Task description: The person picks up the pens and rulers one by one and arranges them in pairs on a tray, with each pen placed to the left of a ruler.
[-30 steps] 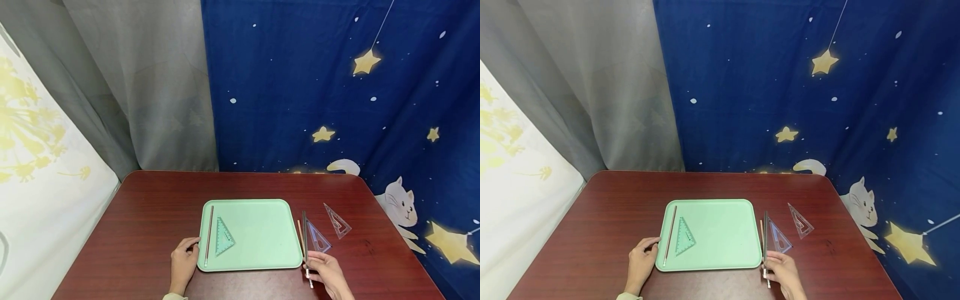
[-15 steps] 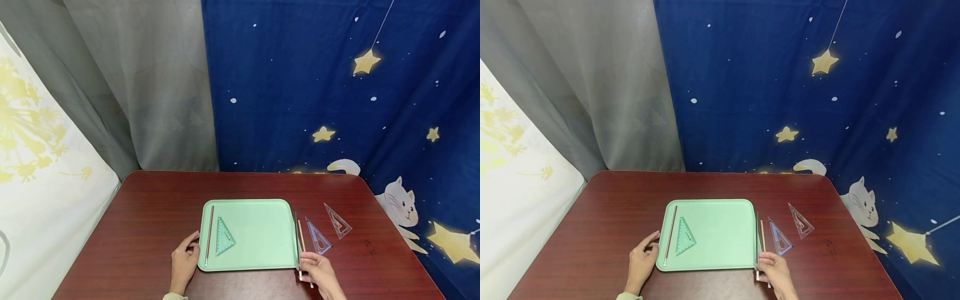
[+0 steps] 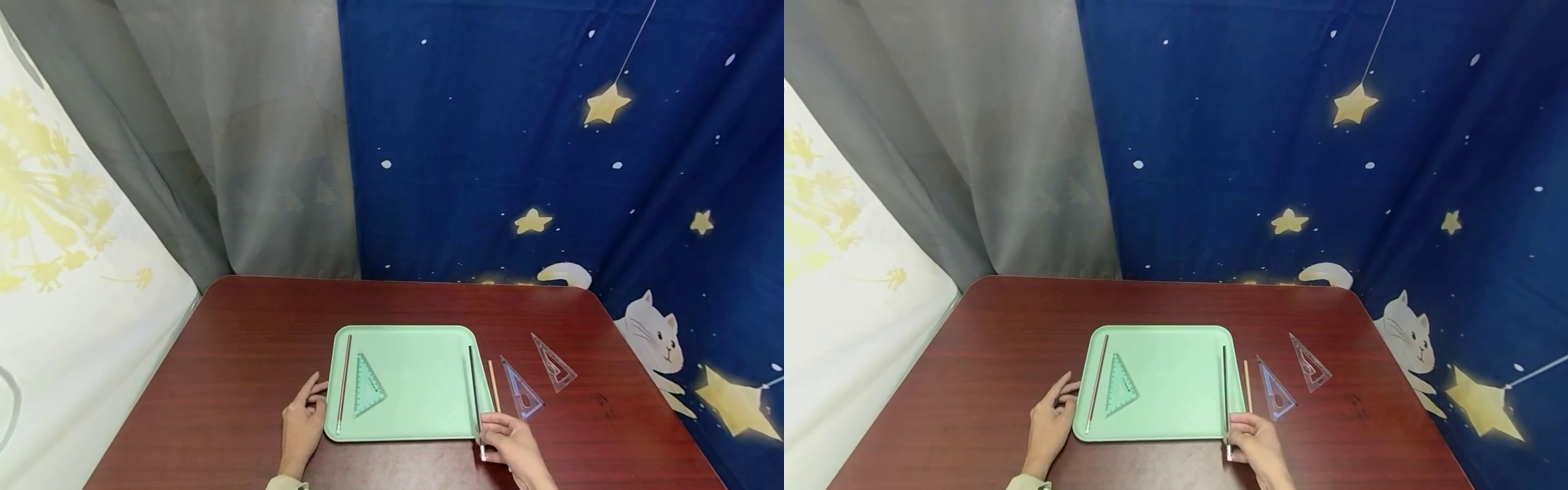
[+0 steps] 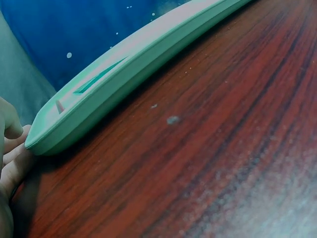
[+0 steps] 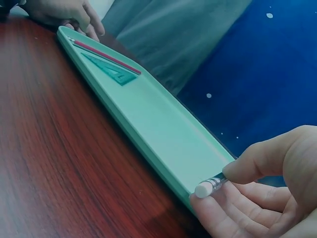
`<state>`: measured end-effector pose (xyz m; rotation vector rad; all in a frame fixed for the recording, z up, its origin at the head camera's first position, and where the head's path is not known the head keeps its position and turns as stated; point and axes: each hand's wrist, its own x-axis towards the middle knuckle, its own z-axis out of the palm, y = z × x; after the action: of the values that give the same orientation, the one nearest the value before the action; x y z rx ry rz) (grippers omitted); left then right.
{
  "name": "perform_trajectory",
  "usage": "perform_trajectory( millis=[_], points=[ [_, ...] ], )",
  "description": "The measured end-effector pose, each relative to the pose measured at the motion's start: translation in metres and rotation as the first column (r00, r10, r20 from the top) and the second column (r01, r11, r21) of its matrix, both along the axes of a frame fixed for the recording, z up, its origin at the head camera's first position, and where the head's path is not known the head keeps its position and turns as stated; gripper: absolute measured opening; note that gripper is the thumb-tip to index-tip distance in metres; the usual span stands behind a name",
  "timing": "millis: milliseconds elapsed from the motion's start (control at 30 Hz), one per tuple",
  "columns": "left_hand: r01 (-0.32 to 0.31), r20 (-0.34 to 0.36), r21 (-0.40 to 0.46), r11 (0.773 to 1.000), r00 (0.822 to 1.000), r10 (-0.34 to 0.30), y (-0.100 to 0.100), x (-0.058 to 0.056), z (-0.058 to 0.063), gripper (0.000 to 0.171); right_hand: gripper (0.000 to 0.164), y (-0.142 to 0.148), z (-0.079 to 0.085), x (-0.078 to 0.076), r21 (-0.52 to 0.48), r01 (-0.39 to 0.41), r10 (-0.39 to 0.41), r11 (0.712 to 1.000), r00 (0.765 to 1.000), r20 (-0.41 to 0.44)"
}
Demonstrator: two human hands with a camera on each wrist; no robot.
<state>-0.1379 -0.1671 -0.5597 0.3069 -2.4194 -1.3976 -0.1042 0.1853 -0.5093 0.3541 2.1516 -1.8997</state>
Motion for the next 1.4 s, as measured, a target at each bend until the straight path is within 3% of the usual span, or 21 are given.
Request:
perform_trajectory(
  millis=[167, 433, 733, 1400],
  points=[
    [0.002, 0.043, -0.004, 1.0, 0.999, -0.002, 0.0, 0.0, 0.0, 0.052, 0.045, -0.003, -0.003, -0.002, -0.009, -0.002, 0.002, 1.0, 1.0, 0.006],
    [-0.024, -0.005, -0.022, 0.999, 1.0, 0.023, 0.002, -0.001, -0.002, 0.041, 0.046, -0.008, -0.002, -0.001, -0.011, -0.006, 0.006, 1.0, 1.0, 0.006],
    [-0.038, -0.057, 0.013, 0.999, 0.998, 0.038, 0.003, -0.002, -0.004, 0.038, 0.046, -0.014, -0.002, 0.0, -0.042, -0.04, 0.039, 0.998, 0.999, -0.012],
    [-0.034, -0.028, 0.025, 0.999, 0.999, 0.034, 0.002, -0.001, -0.002, 0.037, 0.043, -0.047, 0.003, -0.006, -0.104, -0.07, 0.069, 0.992, 0.997, -0.015]
  ],
)
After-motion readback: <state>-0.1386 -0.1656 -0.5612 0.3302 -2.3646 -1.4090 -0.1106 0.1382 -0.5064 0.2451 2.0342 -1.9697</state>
